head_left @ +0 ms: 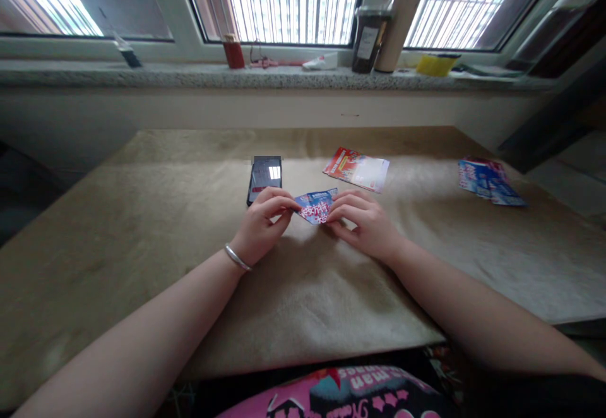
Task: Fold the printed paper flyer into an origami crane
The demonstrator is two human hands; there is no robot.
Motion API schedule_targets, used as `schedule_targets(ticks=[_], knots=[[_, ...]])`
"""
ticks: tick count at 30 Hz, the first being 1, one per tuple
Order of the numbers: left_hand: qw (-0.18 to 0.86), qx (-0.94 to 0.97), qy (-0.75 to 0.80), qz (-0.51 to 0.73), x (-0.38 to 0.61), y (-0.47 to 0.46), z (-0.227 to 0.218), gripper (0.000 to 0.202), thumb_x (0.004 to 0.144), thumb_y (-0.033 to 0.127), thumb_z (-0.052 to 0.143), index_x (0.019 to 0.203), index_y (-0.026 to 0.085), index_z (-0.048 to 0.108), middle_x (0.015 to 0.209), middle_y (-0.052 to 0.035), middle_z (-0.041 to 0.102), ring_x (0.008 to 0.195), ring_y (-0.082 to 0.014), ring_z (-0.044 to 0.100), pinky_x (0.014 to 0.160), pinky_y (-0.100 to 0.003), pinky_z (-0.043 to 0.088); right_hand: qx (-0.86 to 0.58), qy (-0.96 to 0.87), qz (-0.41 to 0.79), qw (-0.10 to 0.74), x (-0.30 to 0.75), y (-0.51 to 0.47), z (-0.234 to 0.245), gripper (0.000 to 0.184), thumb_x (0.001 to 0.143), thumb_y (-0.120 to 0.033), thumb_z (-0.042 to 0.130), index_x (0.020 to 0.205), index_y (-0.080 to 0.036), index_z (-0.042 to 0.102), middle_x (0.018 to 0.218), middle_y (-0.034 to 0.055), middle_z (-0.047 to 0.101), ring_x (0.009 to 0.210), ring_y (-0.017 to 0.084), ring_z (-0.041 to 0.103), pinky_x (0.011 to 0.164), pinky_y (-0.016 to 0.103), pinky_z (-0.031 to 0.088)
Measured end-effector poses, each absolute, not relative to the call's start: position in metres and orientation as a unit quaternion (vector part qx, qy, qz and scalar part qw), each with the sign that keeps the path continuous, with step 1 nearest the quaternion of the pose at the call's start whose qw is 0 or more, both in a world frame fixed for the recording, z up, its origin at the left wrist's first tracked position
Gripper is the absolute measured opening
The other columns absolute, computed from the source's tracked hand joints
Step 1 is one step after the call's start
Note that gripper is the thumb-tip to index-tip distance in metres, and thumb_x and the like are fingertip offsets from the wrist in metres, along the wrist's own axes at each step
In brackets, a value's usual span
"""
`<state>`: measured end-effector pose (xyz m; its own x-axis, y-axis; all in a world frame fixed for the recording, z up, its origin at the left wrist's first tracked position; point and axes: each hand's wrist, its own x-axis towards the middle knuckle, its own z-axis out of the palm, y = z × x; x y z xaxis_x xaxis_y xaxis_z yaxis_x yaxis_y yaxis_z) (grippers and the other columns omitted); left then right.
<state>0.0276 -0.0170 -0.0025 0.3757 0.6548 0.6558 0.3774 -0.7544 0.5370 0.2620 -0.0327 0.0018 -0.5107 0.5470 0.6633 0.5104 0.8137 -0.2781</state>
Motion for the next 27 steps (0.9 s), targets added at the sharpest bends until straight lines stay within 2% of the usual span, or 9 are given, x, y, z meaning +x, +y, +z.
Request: schedule_targets(ticks=[5,9,15,19,22,27], knots=[[0.152,0.815,0.329,0.453,0.029,-0.02,0.0,0.017,0.083,0.009,0.05,0.083,0.018,0.064,0.097,-0.0055,0.059,0.095,-0.0153,0.056,0.084,-0.034,0.051,-0.341,-0.862,0.032,0.374,0.262,-0.029,-0.003,0.005,0.082,-0.022,0.06,0.083,-0.024,0.065,0.089,0.0026,0.067,0.091,0.018,0.059,0.083,0.036,0.049],[0.175,0.815,0.333,0.441,0.03,-0.022,0.001,0.012,0.084,0.013,0.051,0.083,0.017,0.063,0.099,-0.0062,0.057,0.096,-0.0157,0.056,0.078,-0.031,0.054,-0.359,-0.858,0.038,0.366,0.263,-0.027,-0.007,0.003,0.081,-0.023,0.062,0.081,-0.023,0.065,0.09,0.003,0.066,0.089,0.018,0.059,0.08,0.035,0.049],[0.108,0.817,0.329,0.461,0.031,-0.02,0.0,0.01,0.082,0.01,0.056,0.086,0.017,0.062,0.092,-0.0048,0.059,0.09,-0.0151,0.057,0.083,-0.035,0.052,-0.369,-0.849,0.027,0.378,0.264,-0.024,-0.01,0.003,0.08,-0.023,0.063,0.082,-0.022,0.065,0.095,0.0031,0.066,0.09,0.018,0.059,0.082,0.036,0.05],[0.091,0.813,0.334,0.467,0.03,-0.02,-0.001,0.017,0.081,0.007,0.054,0.092,0.018,0.06,0.097,-0.0049,0.057,0.091,-0.0144,0.057,0.072,-0.028,0.054,-0.379,-0.835,0.014,0.398,0.265,-0.021,-0.012,0.006,0.08,-0.022,0.063,0.085,-0.023,0.065,0.101,0.0041,0.065,0.096,0.019,0.06,0.088,0.039,0.05],[0.073,0.815,0.325,0.474,0.032,-0.022,0.0,0.025,0.081,0.003,0.051,0.098,0.019,0.059,0.101,-0.005,0.056,0.091,-0.0134,0.056,0.065,-0.022,0.054,-0.383,-0.821,0.025,0.422,0.264,-0.021,-0.011,0.016,0.079,-0.02,0.062,0.095,-0.024,0.063,0.111,0.0052,0.061,0.104,0.02,0.058,0.092,0.04,0.049],[0.022,0.846,0.274,0.457,0.036,-0.026,0.003,0.03,0.083,0.001,0.05,0.105,0.02,0.056,0.104,-0.0048,0.057,0.097,-0.0141,0.056,0.083,-0.03,0.053,-0.4,-0.812,0.029,0.425,0.263,-0.022,-0.005,0.023,0.081,-0.021,0.059,0.104,-0.025,0.061,0.111,0.0062,0.061,0.105,0.02,0.058,0.092,0.04,0.049]])
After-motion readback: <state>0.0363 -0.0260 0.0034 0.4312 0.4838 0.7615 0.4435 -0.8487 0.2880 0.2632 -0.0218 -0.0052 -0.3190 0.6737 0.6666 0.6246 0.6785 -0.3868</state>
